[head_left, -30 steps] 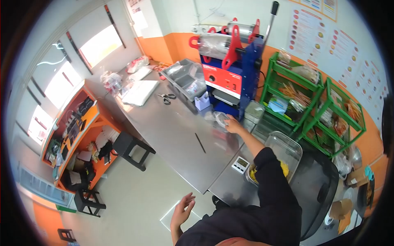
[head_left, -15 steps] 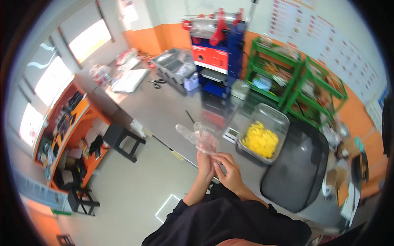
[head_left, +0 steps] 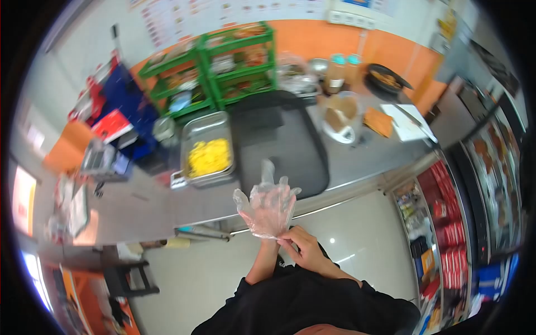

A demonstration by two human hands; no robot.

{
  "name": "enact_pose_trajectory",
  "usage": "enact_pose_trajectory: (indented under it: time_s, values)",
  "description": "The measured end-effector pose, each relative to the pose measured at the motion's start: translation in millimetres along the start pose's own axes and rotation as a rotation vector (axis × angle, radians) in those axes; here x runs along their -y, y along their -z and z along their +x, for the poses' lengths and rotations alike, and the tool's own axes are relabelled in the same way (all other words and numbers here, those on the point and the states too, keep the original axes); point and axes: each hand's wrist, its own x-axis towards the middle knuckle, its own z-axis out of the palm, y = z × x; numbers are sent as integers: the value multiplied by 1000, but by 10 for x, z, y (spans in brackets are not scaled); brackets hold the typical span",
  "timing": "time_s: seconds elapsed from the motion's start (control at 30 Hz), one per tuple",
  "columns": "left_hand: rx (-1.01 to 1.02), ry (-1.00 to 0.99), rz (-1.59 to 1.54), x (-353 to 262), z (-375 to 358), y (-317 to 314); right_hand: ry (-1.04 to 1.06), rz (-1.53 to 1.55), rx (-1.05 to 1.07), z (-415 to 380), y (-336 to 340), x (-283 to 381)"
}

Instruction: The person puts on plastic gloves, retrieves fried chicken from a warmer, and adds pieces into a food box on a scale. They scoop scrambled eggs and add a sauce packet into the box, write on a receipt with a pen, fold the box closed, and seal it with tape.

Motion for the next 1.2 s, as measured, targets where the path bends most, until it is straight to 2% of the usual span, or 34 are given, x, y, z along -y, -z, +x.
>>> enact_pose_trajectory:
  time_s: [0.03,0.07,0.2,0.27,0.3,0.37,0.4,0.43,0.47,0.5,0.53,0.6,0.63,0.7,0.73,0.77,0.83,0.87,0.93,0.97,1.03,1.1,1.17,1.2]
  values:
    - [-87,44,-27,222,-3,15,-12,-23,-40,-101,123,-49]
    - [50,59,-64,469,-5,111,-56,2,-128,-211,240,-108]
    - [108,172,-45,1336,70,-333,-148,-7,-323,-468,923,-308]
    - [221,394,-146,1872,141,-319,-233,-28,-400,-628,1315,-444]
    - [222,405,-149,2194,185,-289,-237,-32,-410,-722,1544,-514]
    - [285,663,-380,2833,298,-246,-359,-121,-415,-906,1987,-662]
    - [269,718,-335,3111,316,-356,-373,-133,-443,-1026,2162,-726]
    - [279,769,-349,3364,343,-456,-301,-125,-358,-1152,2318,-796]
    - [173,821,-220,3621,398,-565,-230,-136,-290,-1284,2494,-867]
    - [87,886,-85,3892,446,-698,-251,-191,-372,-1425,2677,-921]
    - [133,988,-98,4111,467,-820,-346,-110,-295,-1562,2844,-942]
    - [99,948,-229,4540,536,-968,-548,134,-128,-1786,3160,-1004]
    - [132,1019,-250,4756,518,-1076,-563,94,-198,-1938,3201,-1105]
    - [233,1128,-569,5051,445,-1336,-856,726,-534,-2282,3195,-1499]
    - [250,1162,-590,5183,359,-1419,-913,837,-579,-2412,3342,-1594]
    - [283,1331,-643,5255,256,-1466,-921,819,-616,-2481,3436,-1666]
    - [384,1633,-792,5516,-80,-1498,-860,1410,-883,-2613,3684,-1711]
    - [440,1763,-907,5628,-250,-1488,-710,1381,-906,-2689,3817,-1672]
    - [473,1884,-903,5738,-526,-1509,-544,1317,-932,-2776,4020,-1670]
    - [507,1978,-898,5809,-579,-1513,-577,1220,-933,-2835,4089,-1737]
    - [570,2005,-959,6090,-572,-1490,-704,947,-889,-2973,4156,-2030]
    - [631,2031,-1025,6384,-536,-1555,-889,477,-715,-3076,4186,-2543]
    - [651,1871,-1032,6678,-363,-1714,-992,-81,-502,-3337,4311,-3057]
    - [658,1827,-997,6875,-226,-1721,-1001,-300,-505,-3531,4497,-3226]
